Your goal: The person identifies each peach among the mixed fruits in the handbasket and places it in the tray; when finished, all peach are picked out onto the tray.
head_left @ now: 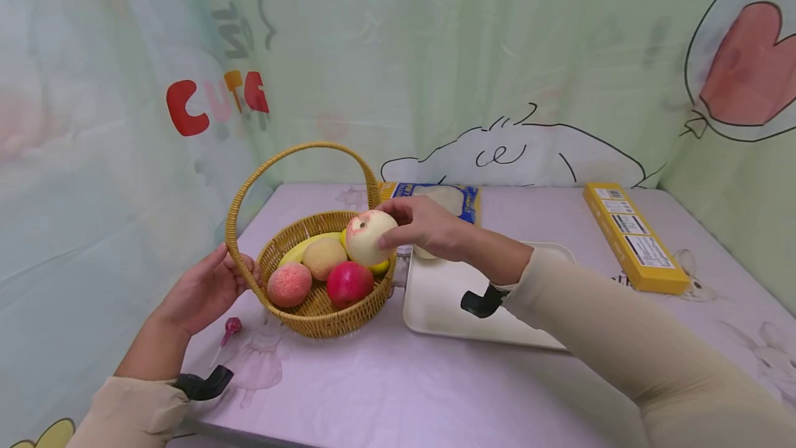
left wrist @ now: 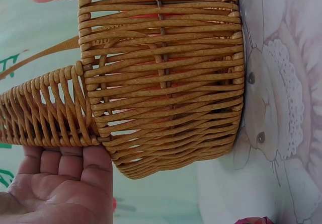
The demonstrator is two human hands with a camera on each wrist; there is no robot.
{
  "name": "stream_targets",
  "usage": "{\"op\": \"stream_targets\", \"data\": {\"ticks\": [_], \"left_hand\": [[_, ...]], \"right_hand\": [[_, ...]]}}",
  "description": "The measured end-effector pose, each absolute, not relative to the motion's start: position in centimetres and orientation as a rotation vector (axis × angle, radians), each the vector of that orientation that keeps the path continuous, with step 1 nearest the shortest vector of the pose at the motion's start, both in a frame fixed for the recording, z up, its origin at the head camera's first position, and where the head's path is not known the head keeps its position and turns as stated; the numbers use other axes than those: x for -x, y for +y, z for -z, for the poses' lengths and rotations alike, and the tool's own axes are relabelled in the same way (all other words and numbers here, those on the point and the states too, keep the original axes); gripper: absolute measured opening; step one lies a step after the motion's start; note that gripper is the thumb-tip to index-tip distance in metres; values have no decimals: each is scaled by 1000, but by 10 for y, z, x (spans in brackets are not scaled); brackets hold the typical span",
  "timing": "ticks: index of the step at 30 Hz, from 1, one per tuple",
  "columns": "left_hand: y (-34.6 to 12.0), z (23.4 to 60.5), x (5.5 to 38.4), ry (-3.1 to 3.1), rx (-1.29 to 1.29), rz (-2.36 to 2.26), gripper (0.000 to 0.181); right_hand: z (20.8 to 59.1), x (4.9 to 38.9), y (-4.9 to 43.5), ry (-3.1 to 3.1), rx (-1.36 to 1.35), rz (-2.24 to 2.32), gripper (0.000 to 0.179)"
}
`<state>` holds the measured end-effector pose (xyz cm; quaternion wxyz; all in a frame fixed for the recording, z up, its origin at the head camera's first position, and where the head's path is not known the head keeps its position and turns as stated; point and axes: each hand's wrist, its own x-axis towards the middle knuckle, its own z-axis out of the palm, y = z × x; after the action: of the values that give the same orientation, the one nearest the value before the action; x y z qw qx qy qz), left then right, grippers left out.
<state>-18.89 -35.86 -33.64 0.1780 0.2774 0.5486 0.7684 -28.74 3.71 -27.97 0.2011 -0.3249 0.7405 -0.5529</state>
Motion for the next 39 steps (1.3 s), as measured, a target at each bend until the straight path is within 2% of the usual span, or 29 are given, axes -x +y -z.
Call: {"op": "stream_targets", "data": {"ticks": [10, 18, 31, 39], "left_hand": [[-360, 337, 189, 1539, -770, -2193, 56], [-359, 338, 189, 1493, -782, -2208, 55], [-359, 337, 190, 1575, -762, -2167, 55], [-359, 337, 189, 1625, -741, -2170, 52]], "right_hand": [[289, 301, 70, 2081, 822, 1694, 52], [304, 320, 99, 2159, 651, 1764, 54], [337, 339, 142, 2455, 371, 1606, 59], [347, 340, 153, 2540, 337, 1499, 60]]}}
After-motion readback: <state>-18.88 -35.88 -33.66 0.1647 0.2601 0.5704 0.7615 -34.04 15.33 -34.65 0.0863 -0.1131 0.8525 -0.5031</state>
